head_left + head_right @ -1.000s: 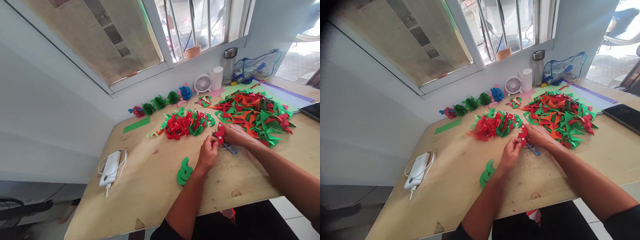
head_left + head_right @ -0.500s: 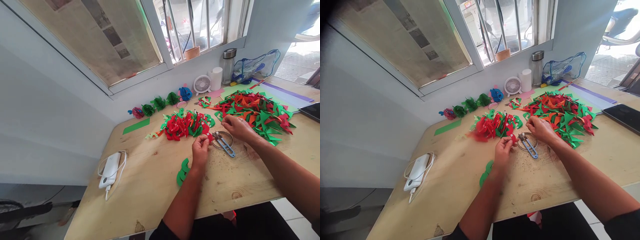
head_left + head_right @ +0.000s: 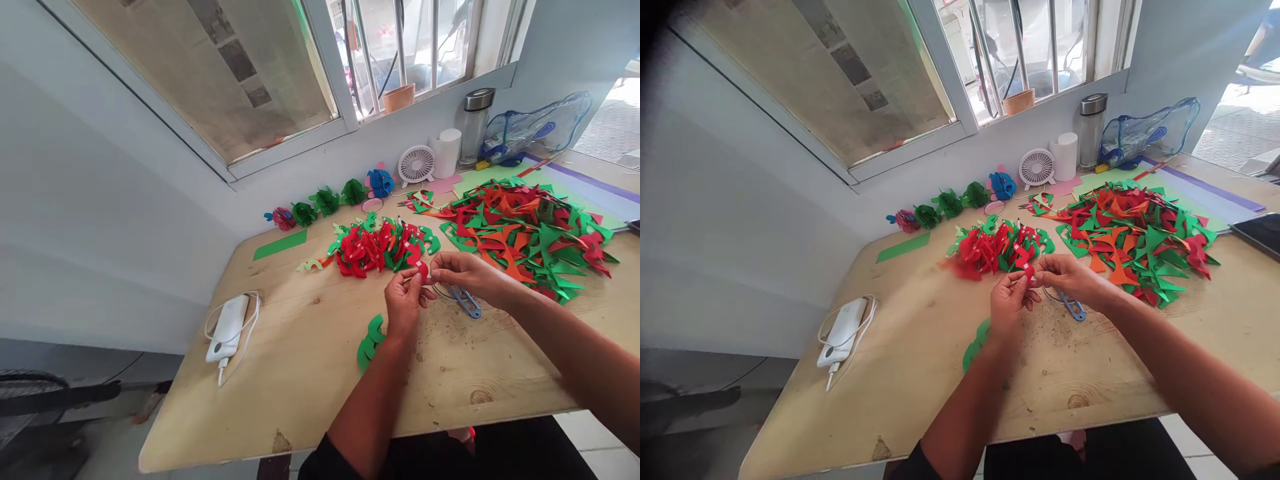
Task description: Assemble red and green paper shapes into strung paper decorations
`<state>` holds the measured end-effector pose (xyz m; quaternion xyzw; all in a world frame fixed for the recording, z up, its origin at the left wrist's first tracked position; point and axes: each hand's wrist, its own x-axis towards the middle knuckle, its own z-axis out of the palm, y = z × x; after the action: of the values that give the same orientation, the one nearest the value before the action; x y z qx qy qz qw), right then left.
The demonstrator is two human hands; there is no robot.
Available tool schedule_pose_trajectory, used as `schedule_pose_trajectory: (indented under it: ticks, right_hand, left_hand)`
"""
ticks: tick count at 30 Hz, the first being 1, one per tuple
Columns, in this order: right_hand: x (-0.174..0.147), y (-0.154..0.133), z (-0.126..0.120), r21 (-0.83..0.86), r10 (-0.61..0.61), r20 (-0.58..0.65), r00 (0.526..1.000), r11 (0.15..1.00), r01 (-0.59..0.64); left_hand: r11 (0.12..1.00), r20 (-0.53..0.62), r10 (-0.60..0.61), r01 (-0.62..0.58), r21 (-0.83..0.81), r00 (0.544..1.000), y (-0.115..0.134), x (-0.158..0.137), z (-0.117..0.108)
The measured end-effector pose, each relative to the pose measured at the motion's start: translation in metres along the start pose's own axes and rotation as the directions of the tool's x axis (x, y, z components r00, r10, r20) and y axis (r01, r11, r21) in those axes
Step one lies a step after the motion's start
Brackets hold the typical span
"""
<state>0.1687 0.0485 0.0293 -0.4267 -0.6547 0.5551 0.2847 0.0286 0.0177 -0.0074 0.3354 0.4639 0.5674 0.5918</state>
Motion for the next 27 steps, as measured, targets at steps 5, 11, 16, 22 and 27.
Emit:
schedule_pose_trajectory:
  ticks: [5,11,16,22,27]
  right_hand:
    - [0.001,-0.004,0.004,-0.029,0.002,-0.107,0.994,1.000,-0.005]
    - [0.001,0.000,0.006,0.019,-0.004,-0.108,0.994,1.000,0.007]
    - [0.003,0.006,0.002,-0.017,0.042,-0.161,0.986,0.999,-0.045]
    - [0.005,0.012,-0.004,-0.070,0.025,-0.237,0.971,0.997,-0.043]
    - [0.004,0.008,0.003,-0.041,0.025,-0.224,0.974,0.999,-0.035]
  left_hand:
    - [1.000,-0.013,0.021,-0.021,0.004,1.000,0.000,0.000,0.001]
    - [0.999,0.019,0.028,-0.029,0.026,0.999,-0.005,-0.001,0.002]
    - [1.000,0.064,0.001,-0.002,0.023,0.998,-0.003,-0.002,0.002]
    - [0.999,0.067,-0.052,0.051,0.013,0.996,0.003,-0.004,-0.001]
    - [0.997,0.007,-0.062,0.062,-0.039,0.998,0.003,-0.003,0.000]
